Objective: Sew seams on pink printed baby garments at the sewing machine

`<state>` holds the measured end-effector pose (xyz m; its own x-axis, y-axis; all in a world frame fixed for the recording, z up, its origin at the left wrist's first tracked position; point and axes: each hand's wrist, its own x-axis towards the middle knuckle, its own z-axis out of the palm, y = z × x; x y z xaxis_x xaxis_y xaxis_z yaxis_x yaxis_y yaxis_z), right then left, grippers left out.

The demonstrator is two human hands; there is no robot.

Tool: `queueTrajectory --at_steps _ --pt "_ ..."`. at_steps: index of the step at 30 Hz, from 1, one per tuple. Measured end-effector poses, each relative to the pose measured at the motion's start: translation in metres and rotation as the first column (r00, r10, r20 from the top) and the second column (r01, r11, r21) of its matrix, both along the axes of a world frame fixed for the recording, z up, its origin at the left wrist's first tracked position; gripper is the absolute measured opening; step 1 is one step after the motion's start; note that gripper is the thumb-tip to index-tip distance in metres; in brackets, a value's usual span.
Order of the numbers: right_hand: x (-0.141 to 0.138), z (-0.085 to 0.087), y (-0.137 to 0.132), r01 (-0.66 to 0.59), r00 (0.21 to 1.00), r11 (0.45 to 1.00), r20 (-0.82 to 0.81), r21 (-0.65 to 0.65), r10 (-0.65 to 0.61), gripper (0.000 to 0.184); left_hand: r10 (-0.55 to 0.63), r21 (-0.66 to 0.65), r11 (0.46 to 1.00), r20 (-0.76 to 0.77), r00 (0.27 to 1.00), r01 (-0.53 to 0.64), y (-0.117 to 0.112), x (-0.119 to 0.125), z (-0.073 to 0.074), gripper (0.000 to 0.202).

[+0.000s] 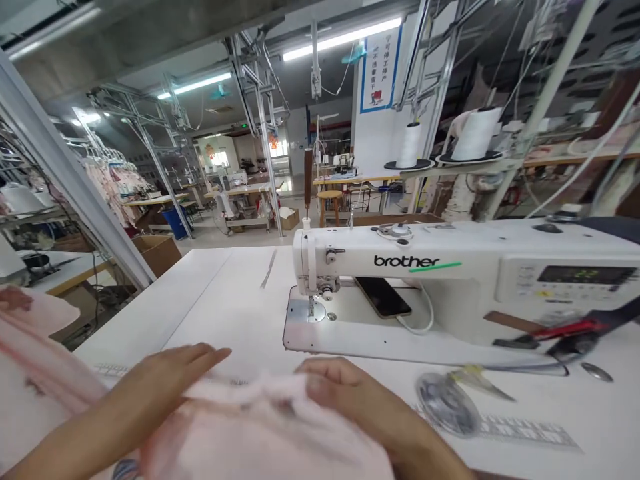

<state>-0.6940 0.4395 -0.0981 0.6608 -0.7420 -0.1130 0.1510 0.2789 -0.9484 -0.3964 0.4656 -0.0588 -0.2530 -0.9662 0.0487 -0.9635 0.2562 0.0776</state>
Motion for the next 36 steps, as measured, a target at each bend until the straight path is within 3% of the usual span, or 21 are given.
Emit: queueTrajectory --at_steps 2,4,9,12,15,19,21,24,27,33,36 --pt "0.012 -0.013 -0.008 0.060 0.998 0.998 0.013 0.014 -0.060 0.039 -0.031 0.093 0.995 0.024 0.999 0.029 -0.012 -0.018 -0.007 0.058" --pt "0.021 -0.026 -0.015 0.111 0.994 0.993 0.014 -0.043 -0.110 0.040 -0.059 0.103 0.992 -0.108 0.992 0.070 -0.020 -0.044 -0.008 0.056" --pt "0.014 -0.034 -0.011 0.238 0.963 0.948 -0.080 -0.210 -0.259 0.041 0.008 0.160 0.985 -0.445 0.896 0.071 -0.032 -0.097 -0.020 0.019" --pt "0.002 -0.034 -0.004 0.244 0.909 0.894 -0.232 -0.375 -0.345 0.040 0.038 0.171 0.982 -0.610 0.791 0.085 -0.039 -0.104 -0.040 0.013" --pt "-0.004 -0.034 -0.002 0.135 0.867 0.852 -0.356 -0.505 -0.349 0.040 -0.032 0.125 0.979 -0.683 0.729 0.160 -0.043 -0.103 -0.054 0.015" --pt "0.003 -0.031 -0.010 0.213 0.859 0.781 -0.268 -0.587 -0.436 0.032 -0.134 0.086 0.959 -0.699 0.702 0.269 -0.044 -0.102 -0.061 0.018" --pt "0.013 -0.030 -0.014 0.236 0.856 0.804 -0.276 -0.545 -0.438 0.032 -0.081 0.078 0.979 -0.695 0.714 0.186 -0.043 -0.102 -0.063 0.013" --pt "0.026 -0.032 -0.017 0.221 0.852 0.852 -0.331 -0.474 -0.405 0.017 -0.020 0.061 0.995 -0.660 0.751 0.080 -0.042 -0.100 -0.067 0.008" --pt "0.028 -0.034 -0.017 0.201 0.870 0.879 -0.334 -0.432 -0.363 0.001 -0.109 0.029 0.985 -0.649 0.753 0.168 -0.040 -0.098 -0.068 0.013" --pt "0.017 -0.025 -0.031 0.109 0.904 0.889 -0.328 -0.446 -0.275 0.020 -0.294 -0.051 0.936 -0.658 0.694 0.348 -0.039 -0.095 -0.066 0.019" --pt "0.018 -0.027 -0.041 0.072 0.960 0.969 -0.246 -0.237 -0.131 0.030 -0.418 -0.163 0.893 -0.646 0.639 0.419 -0.039 -0.091 -0.069 0.018"
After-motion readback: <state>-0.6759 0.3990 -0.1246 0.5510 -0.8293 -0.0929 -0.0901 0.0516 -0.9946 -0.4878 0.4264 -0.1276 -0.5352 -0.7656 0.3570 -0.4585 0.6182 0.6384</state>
